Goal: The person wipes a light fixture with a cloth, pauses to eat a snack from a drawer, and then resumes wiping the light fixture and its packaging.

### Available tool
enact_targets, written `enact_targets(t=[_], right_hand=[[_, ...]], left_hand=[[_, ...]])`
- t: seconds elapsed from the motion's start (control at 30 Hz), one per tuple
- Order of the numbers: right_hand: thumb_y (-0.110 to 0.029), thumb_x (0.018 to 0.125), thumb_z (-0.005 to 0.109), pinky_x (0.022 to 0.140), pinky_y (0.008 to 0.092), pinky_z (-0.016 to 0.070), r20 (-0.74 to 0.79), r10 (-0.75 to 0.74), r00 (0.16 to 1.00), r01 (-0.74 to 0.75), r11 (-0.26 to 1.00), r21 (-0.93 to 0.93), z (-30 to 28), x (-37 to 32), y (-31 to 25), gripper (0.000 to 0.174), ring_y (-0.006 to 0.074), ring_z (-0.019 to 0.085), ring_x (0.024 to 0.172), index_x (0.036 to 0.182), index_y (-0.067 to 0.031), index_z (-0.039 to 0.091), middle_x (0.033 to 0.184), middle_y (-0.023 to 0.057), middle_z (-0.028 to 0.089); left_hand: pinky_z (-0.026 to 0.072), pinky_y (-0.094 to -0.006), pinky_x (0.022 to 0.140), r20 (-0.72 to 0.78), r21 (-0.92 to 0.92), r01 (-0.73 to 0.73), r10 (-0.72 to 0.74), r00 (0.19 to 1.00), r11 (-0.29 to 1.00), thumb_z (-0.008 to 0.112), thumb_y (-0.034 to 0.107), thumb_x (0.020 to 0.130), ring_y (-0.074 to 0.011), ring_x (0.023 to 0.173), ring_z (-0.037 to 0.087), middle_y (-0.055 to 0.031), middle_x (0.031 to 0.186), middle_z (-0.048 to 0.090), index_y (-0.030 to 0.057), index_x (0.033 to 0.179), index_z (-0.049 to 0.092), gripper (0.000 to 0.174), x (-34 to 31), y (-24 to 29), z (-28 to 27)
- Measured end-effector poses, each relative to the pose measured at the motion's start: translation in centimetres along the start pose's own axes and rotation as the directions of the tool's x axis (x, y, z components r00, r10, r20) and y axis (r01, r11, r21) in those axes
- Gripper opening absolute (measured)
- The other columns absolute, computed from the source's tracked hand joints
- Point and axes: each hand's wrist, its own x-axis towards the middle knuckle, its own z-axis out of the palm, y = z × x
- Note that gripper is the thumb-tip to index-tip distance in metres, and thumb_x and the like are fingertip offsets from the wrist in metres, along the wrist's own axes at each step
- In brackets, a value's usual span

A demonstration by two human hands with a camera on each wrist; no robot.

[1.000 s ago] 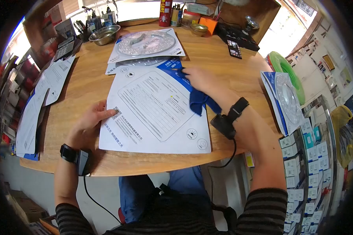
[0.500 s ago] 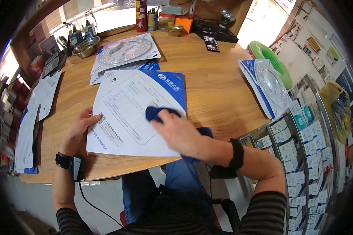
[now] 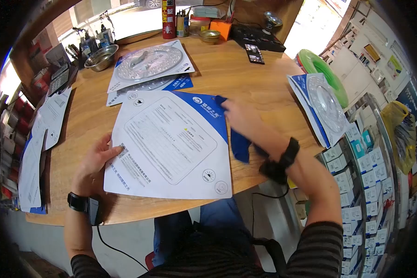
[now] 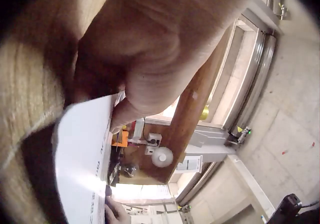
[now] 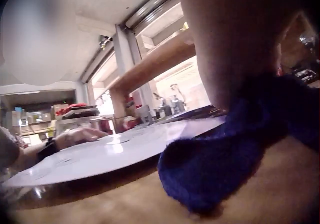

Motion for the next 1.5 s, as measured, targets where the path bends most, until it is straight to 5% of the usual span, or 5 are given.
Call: enact_targets(t=[0.13,0.5,0.87,1.1,1.5], right_hand=[[-0.015,0.084,0.058,0.083,0.0421,0.0473,0.131,0.127,0.983,-0.124,0.992,-0.027,-0.9,5.0,-1.1,0.025,0.0359,0.058,0.097,0.107,-0.0052,0.063,0.103,0.0210,0.061],[-0.010,0.084,0.057,0.080,0.0411,0.0483,0.203,-0.441,0.874,0.409,0.894,0.181,2.0,9.6,-16.1,0.028,0.0321,0.059,0.096,0.112,-0.0091,0.061,0.105,0.0130,0.055],[-0.015,0.085,0.056,0.077,0.0409,0.0492,0.004,0.021,1.000,-0.021,0.999,0.025,1.4,5.4,-0.8,0.025,0.0303,0.059,0.097,0.108,-0.0179,0.065,0.106,0.0114,0.058],[-0.007,0.081,0.061,0.079,0.0399,0.0494,-0.196,-0.171,0.966,0.190,0.978,0.084,0.8,-0.3,-0.5,0.026,0.0329,0.059,0.096,0.105,-0.0137,0.066,0.106,0.0152,0.058],[0.001,0.074,0.063,0.069,0.0303,0.0521,0.004,-0.400,0.917,0.370,0.851,0.374,-3.6,-13.0,-8.5,0.035,0.0264,0.061,0.088,0.106,-0.0119,0.068,0.104,0.0124,0.059]], left_hand=[[0.0540,-0.0286,0.076,0.017,0.044,0.003,-0.004,1.000,0.999,0.061,0.007,0.089,-0.0175,0.090,0.064,-0.0147,0.106,0.063,-0.0068,0.127,0.039,0.046,0.2,-0.1,-0.3],[0.0542,-0.0273,0.076,0.023,-0.088,0.021,-0.019,1.000,0.996,0.061,0.005,0.089,-0.0167,0.090,0.064,-0.0150,0.107,0.063,-0.0082,0.128,0.040,0.046,0.6,-1.1,-0.5],[0.0549,-0.0273,0.074,0.028,-0.194,-0.017,0.023,0.999,0.981,0.059,0.002,0.089,-0.0164,0.086,0.065,-0.0160,0.105,0.064,-0.0094,0.127,0.040,0.044,0.4,-1.0,0.2],[0.0554,-0.0275,0.072,0.008,-0.100,-0.017,0.018,1.000,0.995,0.059,0.003,0.088,-0.0161,0.084,0.066,-0.0146,0.104,0.064,-0.0091,0.123,0.045,0.039,0.3,-0.8,0.4],[0.0555,-0.0276,0.073,-0.019,-0.144,-0.001,-0.002,1.000,0.990,0.060,0.003,0.088,-0.0166,0.085,0.066,-0.0148,0.103,0.065,-0.0081,0.124,0.045,0.041,0.2,-1.1,0.4]])
